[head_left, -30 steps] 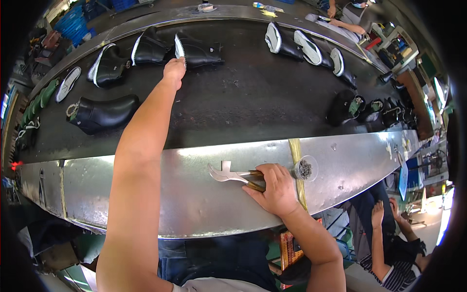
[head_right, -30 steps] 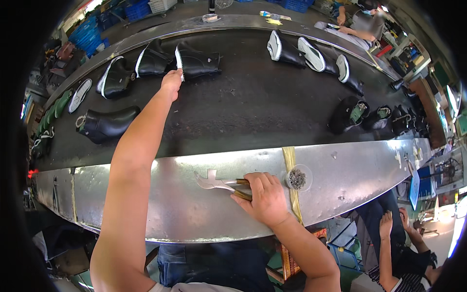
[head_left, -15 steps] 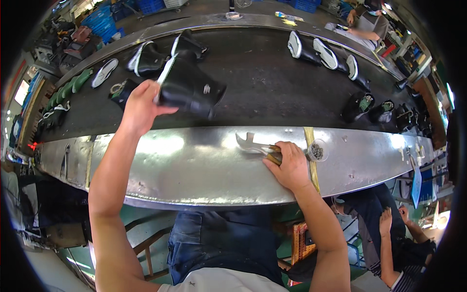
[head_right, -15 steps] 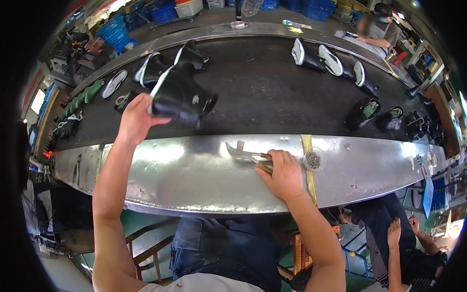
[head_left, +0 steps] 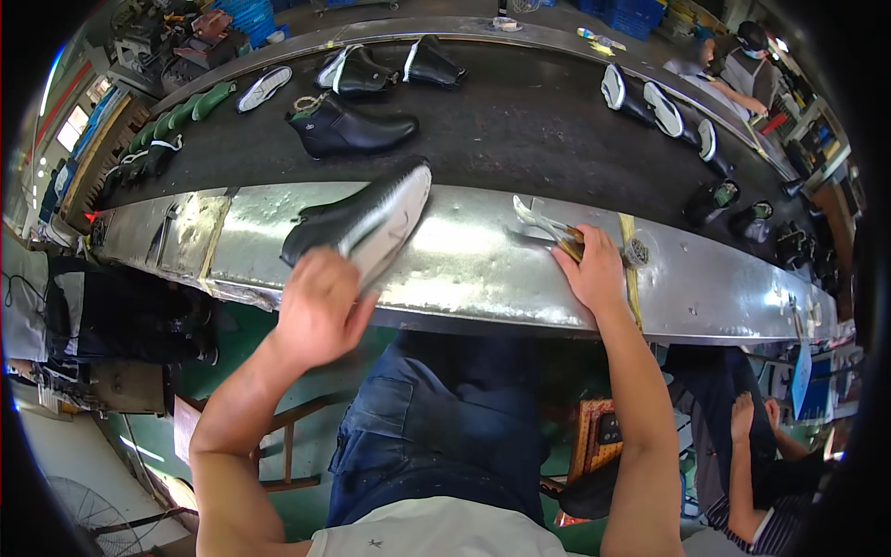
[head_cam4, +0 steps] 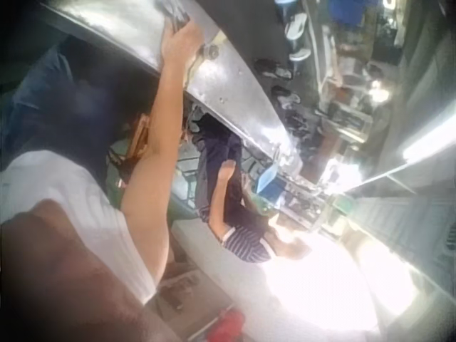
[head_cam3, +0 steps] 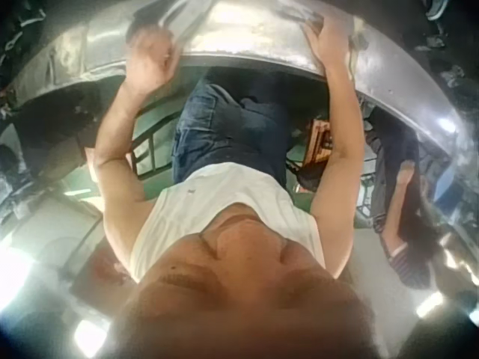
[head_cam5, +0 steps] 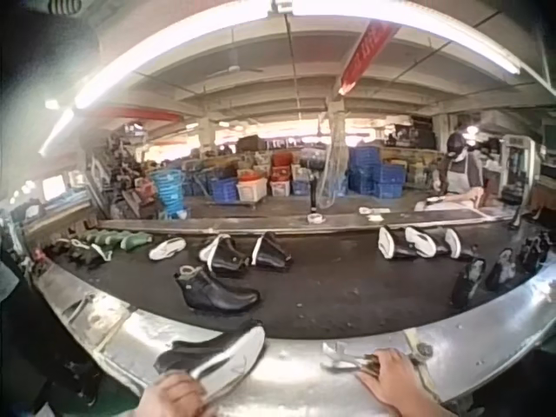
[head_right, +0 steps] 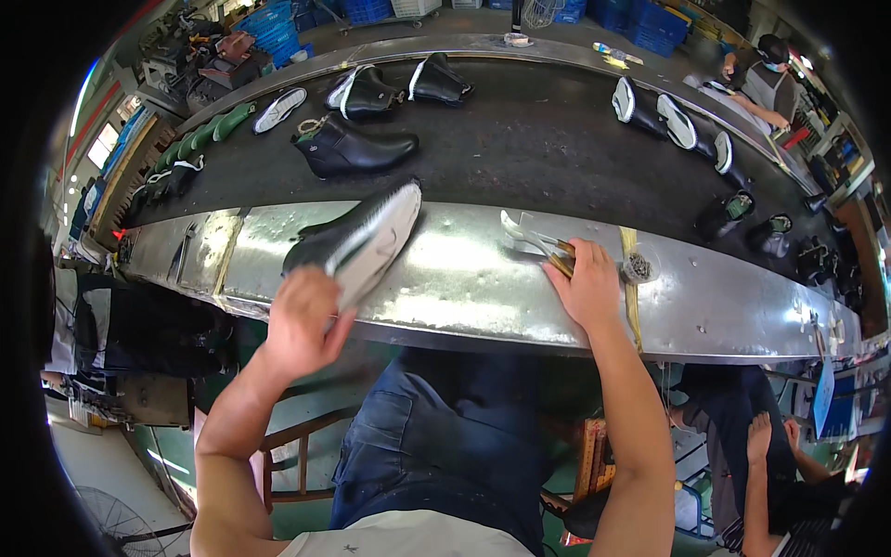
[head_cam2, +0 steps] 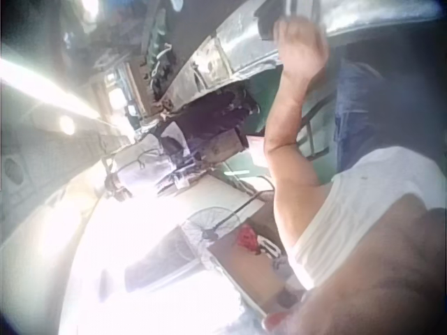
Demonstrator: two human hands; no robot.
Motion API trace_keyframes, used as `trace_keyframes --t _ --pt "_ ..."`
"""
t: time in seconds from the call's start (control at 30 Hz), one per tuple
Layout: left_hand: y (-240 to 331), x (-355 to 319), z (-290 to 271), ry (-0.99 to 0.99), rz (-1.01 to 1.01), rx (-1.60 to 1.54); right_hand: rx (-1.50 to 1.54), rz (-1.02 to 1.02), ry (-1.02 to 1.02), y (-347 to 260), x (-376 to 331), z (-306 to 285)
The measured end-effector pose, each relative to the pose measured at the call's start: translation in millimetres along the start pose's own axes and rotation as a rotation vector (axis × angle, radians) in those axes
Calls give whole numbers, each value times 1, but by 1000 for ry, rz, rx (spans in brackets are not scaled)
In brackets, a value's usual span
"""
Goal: Trimming and pulling excess material from shoe soles using pliers at a production line station.
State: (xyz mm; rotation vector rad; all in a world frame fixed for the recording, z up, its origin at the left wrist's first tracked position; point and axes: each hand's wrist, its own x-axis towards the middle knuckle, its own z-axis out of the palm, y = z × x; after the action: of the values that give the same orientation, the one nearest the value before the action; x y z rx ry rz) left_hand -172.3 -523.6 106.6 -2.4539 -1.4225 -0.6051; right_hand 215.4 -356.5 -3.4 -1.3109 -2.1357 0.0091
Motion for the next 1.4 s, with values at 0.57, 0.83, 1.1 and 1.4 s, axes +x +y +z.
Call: trace_keyframes --t 0.57,0.83,1.1,1.4 --pt "-24 112 -30 -58 -518 -548 485 289 -150 -125 -211 -52" --pt "111 -122 1 435 -687 -1926 2117 1407 -595 -163 -274 7" --pt "147 -204 23 -698 -438 -1248 1874 1555 -498 -117 -299 4" --pt "205 -105 66 -608 -369 -706 1119 990 -586 -157 -214 -9"
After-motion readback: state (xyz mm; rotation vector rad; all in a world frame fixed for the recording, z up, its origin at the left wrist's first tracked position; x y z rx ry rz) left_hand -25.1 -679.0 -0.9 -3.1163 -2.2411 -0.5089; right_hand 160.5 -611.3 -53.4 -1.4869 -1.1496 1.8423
